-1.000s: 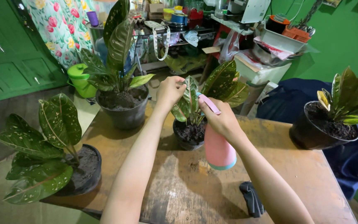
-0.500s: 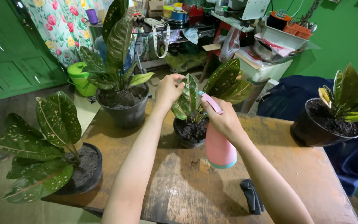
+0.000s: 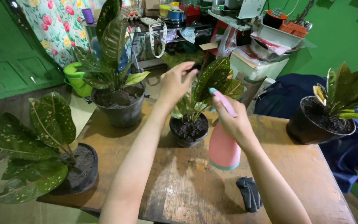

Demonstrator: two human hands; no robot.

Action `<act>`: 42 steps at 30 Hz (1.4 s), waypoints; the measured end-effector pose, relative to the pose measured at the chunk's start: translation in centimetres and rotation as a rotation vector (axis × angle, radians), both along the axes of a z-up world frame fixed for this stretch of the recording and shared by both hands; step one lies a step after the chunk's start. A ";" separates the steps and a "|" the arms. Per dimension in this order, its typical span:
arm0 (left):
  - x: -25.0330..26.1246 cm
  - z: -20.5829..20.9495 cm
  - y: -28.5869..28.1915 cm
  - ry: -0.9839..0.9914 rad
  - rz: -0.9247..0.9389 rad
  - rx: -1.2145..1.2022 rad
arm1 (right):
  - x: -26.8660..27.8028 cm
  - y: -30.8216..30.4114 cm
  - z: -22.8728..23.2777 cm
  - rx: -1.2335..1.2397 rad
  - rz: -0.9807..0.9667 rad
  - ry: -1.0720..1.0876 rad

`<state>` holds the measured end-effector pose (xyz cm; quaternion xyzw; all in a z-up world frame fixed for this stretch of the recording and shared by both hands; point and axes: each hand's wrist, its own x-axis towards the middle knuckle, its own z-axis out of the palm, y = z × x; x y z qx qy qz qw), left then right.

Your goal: The person sprays water onto the leaves of potted plants using a pink spray bottle and then wipes the leaves with a dark cloth. The person handles several potted plants on a wooden table, rotating them to access different leaves.

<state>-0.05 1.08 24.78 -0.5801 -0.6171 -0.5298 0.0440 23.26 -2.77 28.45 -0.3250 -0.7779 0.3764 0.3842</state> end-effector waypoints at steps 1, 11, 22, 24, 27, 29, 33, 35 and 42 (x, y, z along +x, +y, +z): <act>0.9 0.3 0.2 0.000 -0.003 0.002 | 0.4 0.1 0.3 0.002 -0.003 0.000; 4.6 1.9 0.8 -0.005 -0.120 0.302 | 2.8 0.7 1.6 0.093 0.034 0.126; 4.2 2.4 0.1 -0.024 -0.071 0.258 | 2.1 0.3 1.6 0.006 0.049 0.106; 4.6 2.8 -0.5 -0.048 -0.084 0.256 | 2.0 0.4 1.7 0.000 0.050 0.097; 4.5 2.8 -0.5 -0.059 -0.085 0.251 | 1.9 -0.1 2.0 -0.009 0.031 0.102; 4.7 3.0 -0.9 -0.062 -0.092 0.246 | 1.9 -0.2 2.1 0.007 0.029 0.100; 4.7 3.0 -1.0 -0.048 -0.095 0.242 | 2.1 0.3 1.6 0.001 0.035 0.083; 4.6 2.7 -0.6 -0.043 -0.092 0.240 | 2.2 0.2 1.7 -0.007 0.033 0.074; 4.3 1.2 -0.6 -0.045 -0.139 0.278 | 3.0 1.9 0.4 -0.080 0.144 0.069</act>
